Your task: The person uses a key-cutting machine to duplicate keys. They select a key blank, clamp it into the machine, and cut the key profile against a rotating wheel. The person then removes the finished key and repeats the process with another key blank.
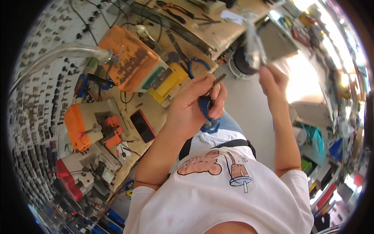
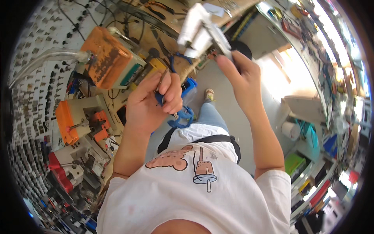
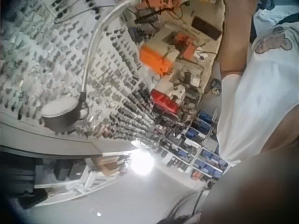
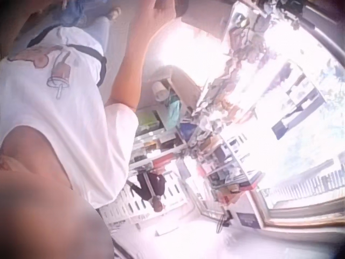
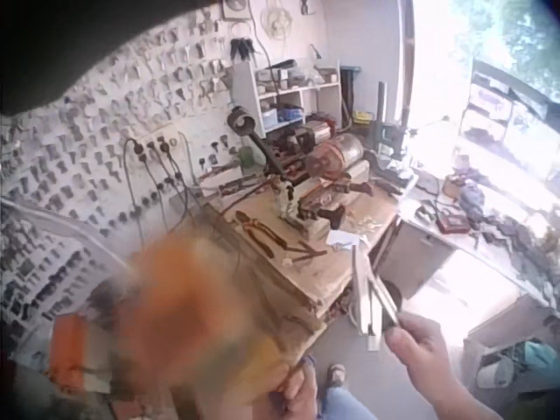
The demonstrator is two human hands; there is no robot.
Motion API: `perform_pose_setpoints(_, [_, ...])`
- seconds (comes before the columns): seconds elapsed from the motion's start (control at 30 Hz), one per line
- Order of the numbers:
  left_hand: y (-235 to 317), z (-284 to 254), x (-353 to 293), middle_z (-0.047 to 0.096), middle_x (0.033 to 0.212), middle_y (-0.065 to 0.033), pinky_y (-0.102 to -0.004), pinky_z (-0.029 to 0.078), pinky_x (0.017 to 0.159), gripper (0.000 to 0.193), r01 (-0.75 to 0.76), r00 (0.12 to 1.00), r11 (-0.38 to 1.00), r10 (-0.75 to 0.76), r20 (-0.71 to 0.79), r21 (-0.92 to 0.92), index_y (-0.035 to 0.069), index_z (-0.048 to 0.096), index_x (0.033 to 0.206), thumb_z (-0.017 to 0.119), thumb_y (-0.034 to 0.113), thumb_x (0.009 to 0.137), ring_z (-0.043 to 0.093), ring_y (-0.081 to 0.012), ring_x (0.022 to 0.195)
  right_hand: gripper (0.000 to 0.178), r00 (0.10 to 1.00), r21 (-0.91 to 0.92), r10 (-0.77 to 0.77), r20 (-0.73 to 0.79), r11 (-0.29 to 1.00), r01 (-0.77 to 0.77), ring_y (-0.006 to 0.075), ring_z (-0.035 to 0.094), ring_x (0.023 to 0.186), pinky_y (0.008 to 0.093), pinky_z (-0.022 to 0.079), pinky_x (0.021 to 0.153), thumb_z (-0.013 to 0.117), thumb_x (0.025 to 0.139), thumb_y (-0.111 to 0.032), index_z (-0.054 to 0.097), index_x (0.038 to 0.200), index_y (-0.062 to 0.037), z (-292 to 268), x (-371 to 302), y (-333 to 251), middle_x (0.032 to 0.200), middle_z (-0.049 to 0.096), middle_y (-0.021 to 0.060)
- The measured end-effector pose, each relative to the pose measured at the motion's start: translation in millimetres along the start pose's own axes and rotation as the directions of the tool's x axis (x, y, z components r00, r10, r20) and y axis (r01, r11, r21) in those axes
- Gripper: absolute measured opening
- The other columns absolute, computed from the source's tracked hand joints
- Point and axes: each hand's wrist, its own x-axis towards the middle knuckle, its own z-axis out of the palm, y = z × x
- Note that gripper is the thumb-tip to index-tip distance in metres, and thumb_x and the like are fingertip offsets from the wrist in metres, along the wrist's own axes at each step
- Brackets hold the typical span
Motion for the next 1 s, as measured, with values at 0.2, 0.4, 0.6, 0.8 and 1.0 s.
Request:
perform_pose_setpoints(0.2, [-12.7,-3.0,-16.9,0.046,0.107,-0.0179,-0.0296,0.04,0.056,0.033,0.015,0.995,0.997,-0.022,0.102,0.072,0.004,0.044,0.073,0.03,0.024,0.094,0.05,-0.0186,0.071,0.039,0.989,-0.082,0.093,0.112,0.993,-0.085,0.0053,0.035,0.055,0.0241,0.027,0.047,0.064,0.078,-0.036,0.055,0.074,0.0018,4.4,-31.8,9.5,0.056,0.04,-0.0009])
perform_pose_setpoints(0.4, [-20.7,-1.9,-18.9,0.047,0.101,-0.0193,-0.0292,0.038,0.052,0.033,0.11,0.994,0.991,-0.109,0.018,-0.074,0.003,0.045,0.075,0.03,0.025,0.094,0.048,-0.019,0.068,0.045,0.975,0.044,-0.02,0.221,0.999,0.011,0.0063,0.048,0.061,0.0217,0.038,0.053,0.066,0.079,-0.03,0.054,0.104,0.0054,-0.1,-52.2,8.1,0.068,0.056,0.0056])
perform_pose_setpoints(0.6, [-26.0,-10.7,-13.0,0.054,0.096,-0.0203,-0.0287,0.042,0.053,0.028,0.149,0.984,0.969,-0.125,0.13,-0.196,0.005,0.044,0.074,0.037,0.026,0.092,0.052,-0.0196,0.063,0.04,0.977,-0.037,0.049,0.208,0.998,-0.042,0.0057,0.047,0.063,0.0213,0.038,0.054,0.068,0.077,-0.026,0.059,0.103,0.0038,-12.1,-53.4,9.8,0.07,0.056,0.0045])
perform_pose_setpoints(0.8, [-24.5,-5.4,-6.6,0.054,0.096,-0.0193,-0.0275,0.042,0.051,0.027,0.099,0.993,0.994,-0.096,0.065,-0.04,0.0,0.05,0.09,0.037,0.023,0.09,0.053,-0.018,0.061,0.033,0.988,-0.227,0.045,0.149,0.974,-0.01,0.0063,0.042,0.054,0.0216,0.035,0.049,0.071,0.074,-0.026,0.064,0.088,0.0031,-19.4,-49.7,-3.7,0.06,0.053,0.0026])
perform_pose_setpoints(1.0, [-31.4,-13.7,-2.9,0.054,0.101,-0.0173,-0.0327,0.045,0.064,0.041,-0.111,0.988,0.908,0.144,-0.052,0.404,-0.003,0.053,0.107,0.042,0.032,0.089,0.056,-0.0211,0.074,0.032,0.983,-0.374,-0.148,0.108,0.91,0.178,0.0077,0.041,0.047,0.0215,0.034,0.044,0.076,0.068,-0.024,0.064,0.084,0.0012,-33.3,-42.6,-1.0,0.059,0.055,0.0049])
